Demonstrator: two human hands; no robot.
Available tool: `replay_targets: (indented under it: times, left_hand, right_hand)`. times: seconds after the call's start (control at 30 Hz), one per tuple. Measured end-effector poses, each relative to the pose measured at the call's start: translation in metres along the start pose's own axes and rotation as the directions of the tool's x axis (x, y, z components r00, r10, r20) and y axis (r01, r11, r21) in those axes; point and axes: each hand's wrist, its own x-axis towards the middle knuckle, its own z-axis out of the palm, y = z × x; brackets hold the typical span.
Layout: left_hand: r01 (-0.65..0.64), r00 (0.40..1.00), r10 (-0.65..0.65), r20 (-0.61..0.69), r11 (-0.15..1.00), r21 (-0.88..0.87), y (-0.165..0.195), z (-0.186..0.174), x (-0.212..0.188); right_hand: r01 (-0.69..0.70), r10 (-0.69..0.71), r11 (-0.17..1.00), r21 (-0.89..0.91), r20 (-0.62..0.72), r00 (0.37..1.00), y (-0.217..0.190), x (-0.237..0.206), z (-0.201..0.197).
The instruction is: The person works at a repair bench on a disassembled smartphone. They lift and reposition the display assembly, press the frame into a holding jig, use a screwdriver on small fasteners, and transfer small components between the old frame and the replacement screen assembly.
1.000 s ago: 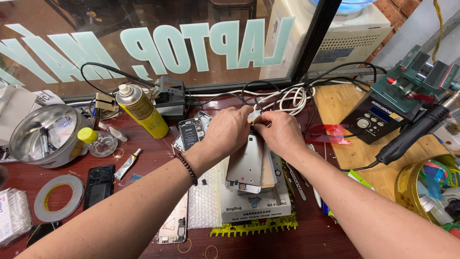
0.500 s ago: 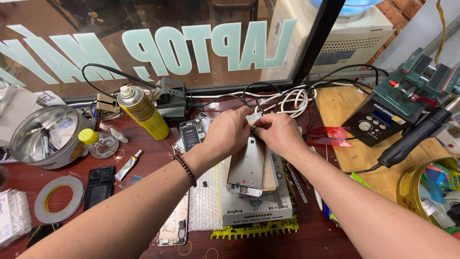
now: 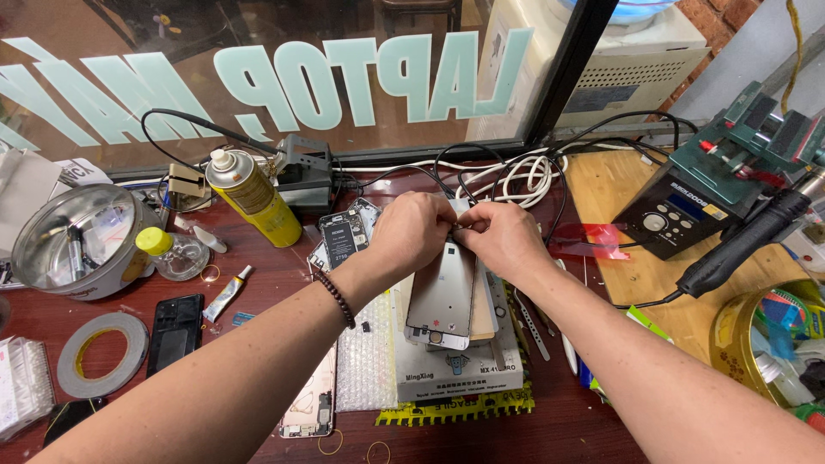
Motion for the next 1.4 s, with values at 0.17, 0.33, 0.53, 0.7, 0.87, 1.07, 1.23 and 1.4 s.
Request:
replay_targets:
  times: [0.17, 0.33, 0.53, 0.7, 0.87, 1.07, 1.23, 1.4]
  left_hand:
    - [-0.033, 0.999, 0.033, 0.009, 0.999, 0.016, -0.002, 0.002, 0.003]
    - [0.001, 0.997, -0.003, 0.080, 1.000, 0.022, -0.003, 0.002, 0.010]
    - [0.056, 0.991, -0.054, 0.120, 0.998, -0.009, -0.015, 0.005, 0.023]
    - [0.161, 0.980, -0.116, 0.160, 0.937, -0.311, -0.039, 0.006, 0.038]
    - [0.201, 0.968, -0.085, 0.235, 0.823, -0.531, -0.050, 0.010, 0.044]
    - [0.297, 0.935, -0.145, 0.324, 0.820, -0.490, -0.042, 0.004, 0.045]
    - [0.199, 0.934, -0.048, 0.353, 0.892, -0.406, -0.037, -0.001, 0.049]
    - [0.080, 0.950, 0.000, 0.314, 0.966, -0.244, -0.034, -0.001, 0.050]
  right_hand:
    - [-0.068, 0.057, 0.983, 0.172, 0.067, 0.996, 0.007, 0.000, -0.003]
    - [-0.187, 0.167, 0.939, 0.290, 0.092, 0.982, 0.003, -0.001, -0.002]
    - [-0.255, 0.249, 0.951, 0.176, 0.056, 0.967, -0.004, 0.008, 0.004]
    - [-0.361, 0.329, 0.858, 0.366, 0.150, 0.932, 0.001, 0.015, 0.007]
    - [-0.498, 0.449, 0.765, 0.409, 0.215, 0.867, 0.002, 0.022, 0.009]
    - [-0.495, 0.454, 0.760, 0.422, 0.200, 0.868, 0.001, 0.022, 0.011]
    - [-0.143, 0.140, 0.950, 0.276, 0.033, 0.990, -0.002, 0.016, 0.011]
    - [0.008, -0.007, 0.997, 0.070, -0.014, 1.000, -0.010, 0.002, 0.004]
